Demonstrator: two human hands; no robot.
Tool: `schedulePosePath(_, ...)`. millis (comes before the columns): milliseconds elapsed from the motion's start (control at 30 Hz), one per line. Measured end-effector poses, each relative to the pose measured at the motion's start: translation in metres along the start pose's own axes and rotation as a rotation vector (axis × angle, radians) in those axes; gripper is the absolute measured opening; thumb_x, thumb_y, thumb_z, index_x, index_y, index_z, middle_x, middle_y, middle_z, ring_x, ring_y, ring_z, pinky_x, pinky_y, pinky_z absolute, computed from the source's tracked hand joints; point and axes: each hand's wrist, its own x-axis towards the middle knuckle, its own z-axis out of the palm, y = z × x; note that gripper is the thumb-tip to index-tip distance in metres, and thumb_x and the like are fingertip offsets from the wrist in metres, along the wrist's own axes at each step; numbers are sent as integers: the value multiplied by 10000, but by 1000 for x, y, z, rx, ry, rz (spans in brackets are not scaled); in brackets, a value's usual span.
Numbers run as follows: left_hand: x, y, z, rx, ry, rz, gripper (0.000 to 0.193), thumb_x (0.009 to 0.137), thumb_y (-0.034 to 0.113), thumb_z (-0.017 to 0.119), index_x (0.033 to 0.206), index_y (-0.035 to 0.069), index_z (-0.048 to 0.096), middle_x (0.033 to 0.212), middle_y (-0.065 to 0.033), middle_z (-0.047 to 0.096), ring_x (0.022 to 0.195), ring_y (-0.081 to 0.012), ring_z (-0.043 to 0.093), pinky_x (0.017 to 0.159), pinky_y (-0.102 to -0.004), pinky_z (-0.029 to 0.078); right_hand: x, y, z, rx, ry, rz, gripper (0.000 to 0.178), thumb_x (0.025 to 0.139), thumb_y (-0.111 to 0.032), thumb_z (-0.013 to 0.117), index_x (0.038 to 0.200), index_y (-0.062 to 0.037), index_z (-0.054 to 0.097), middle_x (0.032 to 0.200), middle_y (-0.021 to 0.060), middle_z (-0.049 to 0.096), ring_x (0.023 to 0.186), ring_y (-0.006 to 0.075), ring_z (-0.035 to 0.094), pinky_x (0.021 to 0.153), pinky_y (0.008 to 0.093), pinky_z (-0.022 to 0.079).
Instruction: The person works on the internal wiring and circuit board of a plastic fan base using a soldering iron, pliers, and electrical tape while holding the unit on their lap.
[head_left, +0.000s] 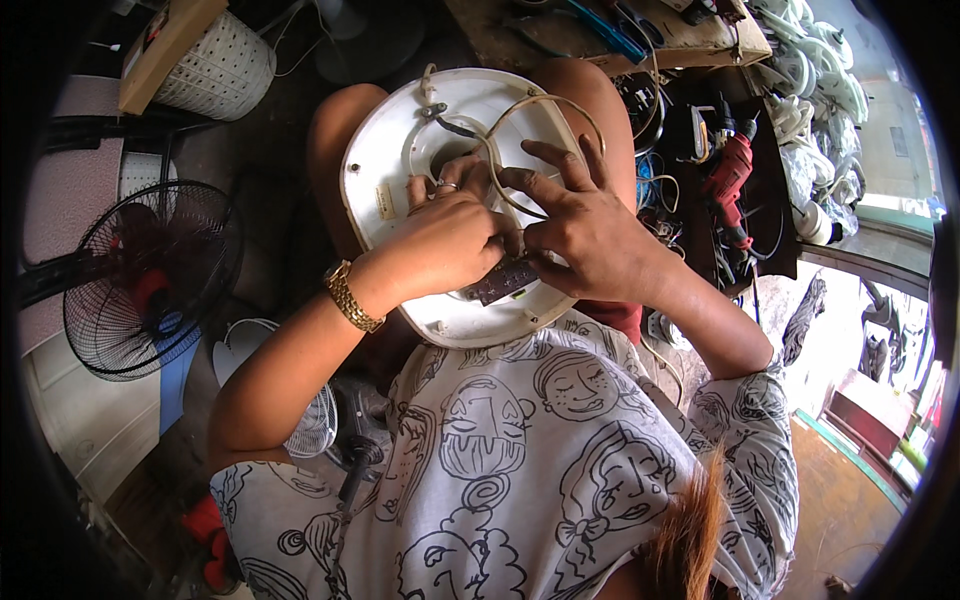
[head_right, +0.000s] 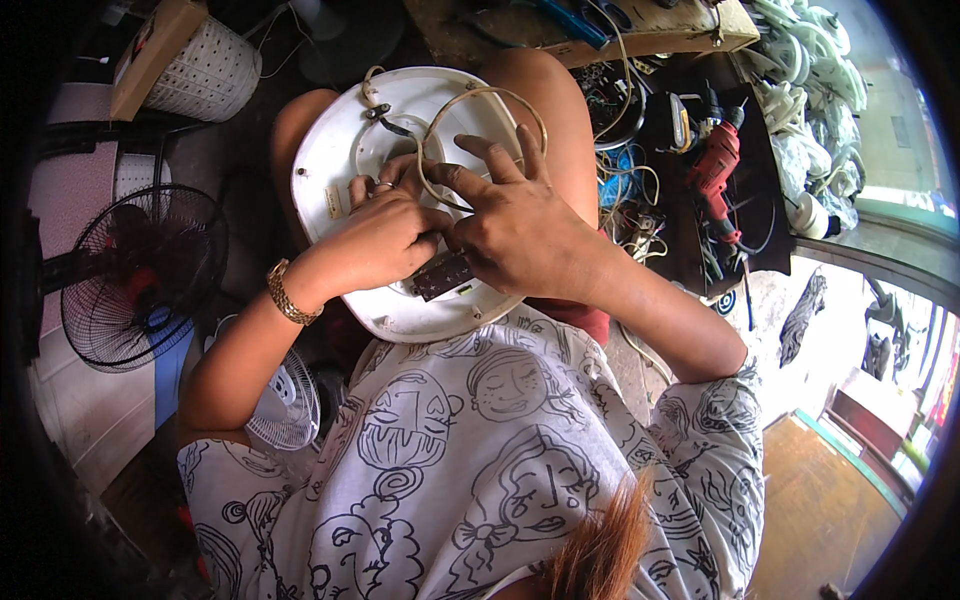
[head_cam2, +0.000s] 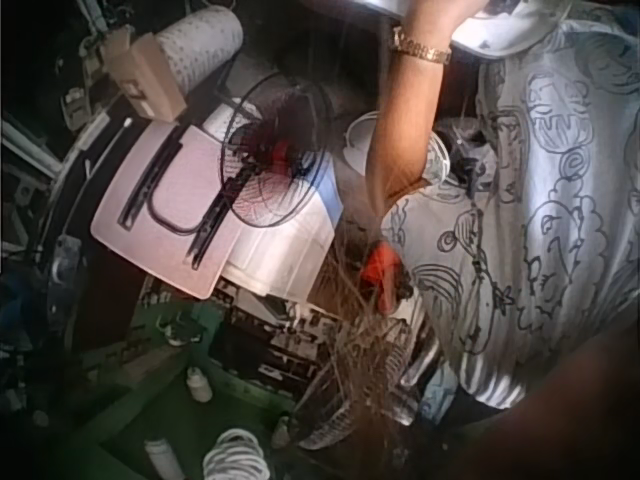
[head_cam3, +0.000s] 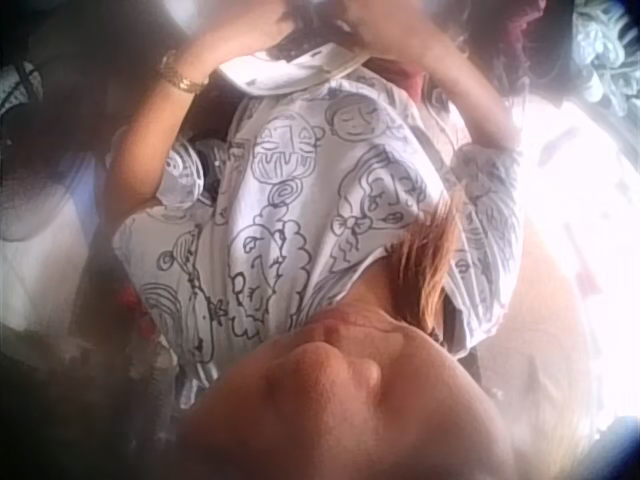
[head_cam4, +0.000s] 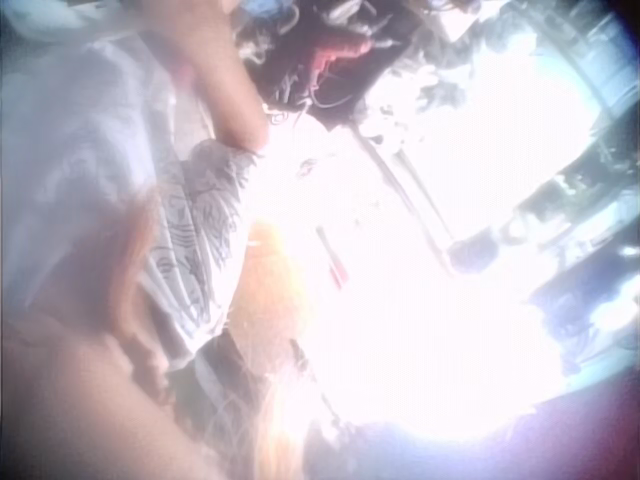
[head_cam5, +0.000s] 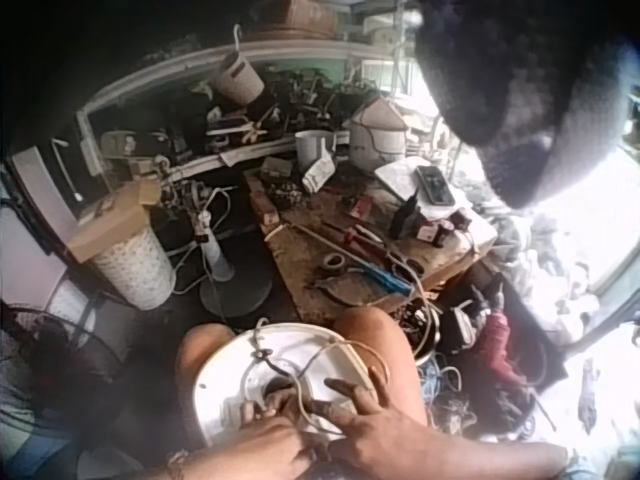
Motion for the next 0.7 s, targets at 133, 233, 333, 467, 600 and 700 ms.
schedulePosePath(133,-1,2,-1,14,-10,-13,220,935,230,597,1036,219,792,1150,-139,708,1304,-355,530,1062,-735,241,1,0,0,-9,-30,5,198,717,-176,793,912,-141,800,1486,109,520,1455,448,346,1185,698,136)
schedulePosePath(233,0,0,1,22,-8,-11,221,933,233,601,1037,221,796,1182,-142,699,1344,-373,491,1077,-749,226,1,-1,1,-9,-31,7,197,717,-176,792,912,-145,800,1481,108,522,1453,447,347,1184,698,131)
schedulePosePath(333,1,-2,2,2,-33,-24,217,928,233,610,1028,227,802,1250,-147,668,1371,-380,461,1083,-747,219,1,-2,3,4,-26,13,192,719,-176,790,909,-147,799,1470,106,529,1451,448,349,1181,699,140)
schedulePosePath(467,-8,2,15,129,353,102,209,901,212,648,1033,134,790,1358,-191,594,1381,-344,462,1096,-548,300,1,-1,-3,1,20,0,152,715,-164,793,866,-149,793,1446,105,545,1439,446,364,1167,677,212)
schedulePosePath(600,-7,1,-2,16,163,37,212,889,242,692,1059,170,795,1497,-161,435,1467,-354,322,1135,-559,276,-1,8,-6,-6,49,11,119,706,-153,800,823,-139,785,1416,114,567,1414,441,393,1158,634,269)
schedulePosePath(700,-7,-7,-3,-101,192,54,225,871,239,742,1057,119,784,1449,-149,460,1423,-350,381,1150,-525,298,-1,10,-5,32,83,16,102,695,-138,805,792,-122,777,1386,121,587,1386,439,421,1155,592,291)
